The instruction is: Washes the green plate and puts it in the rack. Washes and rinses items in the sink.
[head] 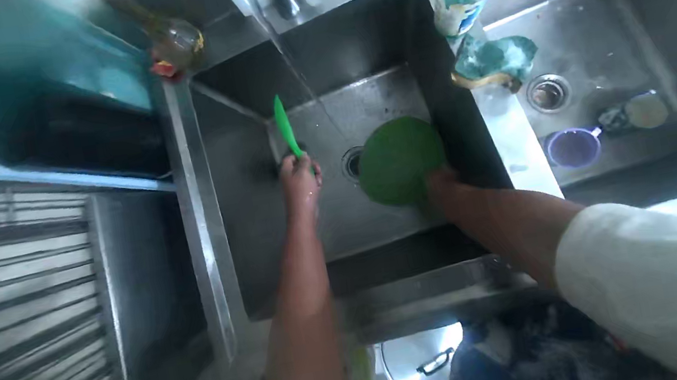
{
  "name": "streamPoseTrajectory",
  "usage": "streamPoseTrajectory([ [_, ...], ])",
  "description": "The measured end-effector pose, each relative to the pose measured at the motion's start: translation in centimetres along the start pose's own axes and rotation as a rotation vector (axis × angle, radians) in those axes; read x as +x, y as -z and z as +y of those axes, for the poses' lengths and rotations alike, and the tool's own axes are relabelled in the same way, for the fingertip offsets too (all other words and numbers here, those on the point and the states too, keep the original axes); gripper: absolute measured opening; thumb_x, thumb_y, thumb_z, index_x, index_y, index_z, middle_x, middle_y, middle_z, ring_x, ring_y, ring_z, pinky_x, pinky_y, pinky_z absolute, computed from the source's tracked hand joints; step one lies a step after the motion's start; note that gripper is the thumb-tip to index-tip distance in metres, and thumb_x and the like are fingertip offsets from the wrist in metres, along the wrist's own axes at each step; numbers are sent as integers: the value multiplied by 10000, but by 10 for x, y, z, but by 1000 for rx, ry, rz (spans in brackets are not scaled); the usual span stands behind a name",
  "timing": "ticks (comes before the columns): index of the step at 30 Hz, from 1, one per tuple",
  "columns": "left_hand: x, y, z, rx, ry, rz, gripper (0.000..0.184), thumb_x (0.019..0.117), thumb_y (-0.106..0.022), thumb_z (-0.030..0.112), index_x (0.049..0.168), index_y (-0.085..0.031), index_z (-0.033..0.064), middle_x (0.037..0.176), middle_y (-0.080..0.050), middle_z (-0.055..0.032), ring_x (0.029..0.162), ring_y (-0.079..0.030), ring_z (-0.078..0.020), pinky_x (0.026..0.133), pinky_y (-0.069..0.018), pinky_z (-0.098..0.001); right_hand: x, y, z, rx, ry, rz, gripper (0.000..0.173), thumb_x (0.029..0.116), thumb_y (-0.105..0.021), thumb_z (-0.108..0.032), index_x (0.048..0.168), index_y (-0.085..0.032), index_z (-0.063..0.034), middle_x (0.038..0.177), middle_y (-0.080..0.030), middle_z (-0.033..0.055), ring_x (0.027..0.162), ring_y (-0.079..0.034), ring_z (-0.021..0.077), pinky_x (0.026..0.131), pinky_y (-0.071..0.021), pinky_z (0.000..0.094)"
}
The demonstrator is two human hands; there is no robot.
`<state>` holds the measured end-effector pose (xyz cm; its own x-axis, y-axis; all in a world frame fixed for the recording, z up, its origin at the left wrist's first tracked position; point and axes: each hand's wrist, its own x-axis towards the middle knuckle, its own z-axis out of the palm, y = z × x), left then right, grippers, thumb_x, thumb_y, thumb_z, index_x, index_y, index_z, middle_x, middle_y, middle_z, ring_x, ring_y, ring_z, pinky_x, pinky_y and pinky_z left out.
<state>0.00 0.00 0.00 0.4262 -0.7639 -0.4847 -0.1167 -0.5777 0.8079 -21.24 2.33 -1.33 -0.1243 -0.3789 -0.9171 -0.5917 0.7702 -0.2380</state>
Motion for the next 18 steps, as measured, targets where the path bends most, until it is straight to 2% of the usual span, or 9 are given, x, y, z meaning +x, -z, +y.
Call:
streamPoseTrajectory([
  [1,-3,6,1,-17,4,12,286,1121,-406,205,1301,-491,-1,744,-546,-22,527,-469,-56,481,-401,-198,27,-12,3,111,15,142,485,1114,-444,-158,1508,-384,118,1596,-370,302,1510,-354,390,1240,-284,486],
  [2,-8,12,1,-34,10,23,282,1122,-403,207,1297,-487,2,745,-541,-19,531,-473,-55,485,-409,-196,52,-23,5,197,40,301,453,1064,-553,-183,1412,-512,104,1480,-501,308,1403,-490,409,1166,-405,514],
  [5,-22,28,7,-82,-1,67,267,1120,-402,199,1269,-493,-3,750,-539,-20,536,-484,-57,497,-421,-198,58,-10,-29,155,223,326,376,1011,-636,-189,1311,-615,37,1337,-612,296,1248,-609,441,1026,-506,597],
  [7,-35,40,8,-87,-40,82,269,1119,-408,214,1263,-504,8,773,-549,-24,543,-489,-61,498,-428,-204,49,0,-63,-58,441,317,349,976,-645,-134,1297,-619,0,1301,-638,274,1209,-631,448,971,-531,629],
  [9,-52,54,6,-68,-85,74,292,1123,-407,240,1284,-511,20,809,-568,-26,571,-502,-64,527,-444,-212,51,0,-100,-407,722,301,363,947,-672,-84,1292,-639,21,1337,-620,267,1270,-582,453,1026,-493,634],
  [12,-74,63,8,-100,-89,114,259,1115,-424,181,1252,-522,-15,780,-561,-32,570,-511,-65,533,-448,-204,48,-8,-161,-968,1100,290,340,920,-685,-13,1259,-675,18,1345,-625,240,1318,-537,436,1113,-402,607],
  [15,-95,71,6,-119,-68,131,239,1111,-428,146,1259,-514,-21,798,-555,-31,583,-522,-59,544,-457,-189,26,-15,-198,-1271,1227,246,308,939,-638,54,1243,-681,31,1357,-616,251,1345,-516,443,1179,-328,616],
  [17,-104,77,2,-122,-55,151,240,1105,-445,132,1261,-523,-32,792,-568,-39,588,-532,-66,544,-457,-196,14,-12,-209,-1331,1229,232,280,957,-608,65,1230,-673,62,1359,-612,265,1347,-516,456,1169,-330,635],
  [18,-107,79,0,-120,-48,151,237,1105,-443,131,1262,-514,-32,793,-565,-40,591,-534,-65,544,-457,-193,15,-9,-211,-1323,1243,237,292,938,-627,75,1227,-669,70,1348,-615,272,1334,-522,464,1155,-344,645],
])
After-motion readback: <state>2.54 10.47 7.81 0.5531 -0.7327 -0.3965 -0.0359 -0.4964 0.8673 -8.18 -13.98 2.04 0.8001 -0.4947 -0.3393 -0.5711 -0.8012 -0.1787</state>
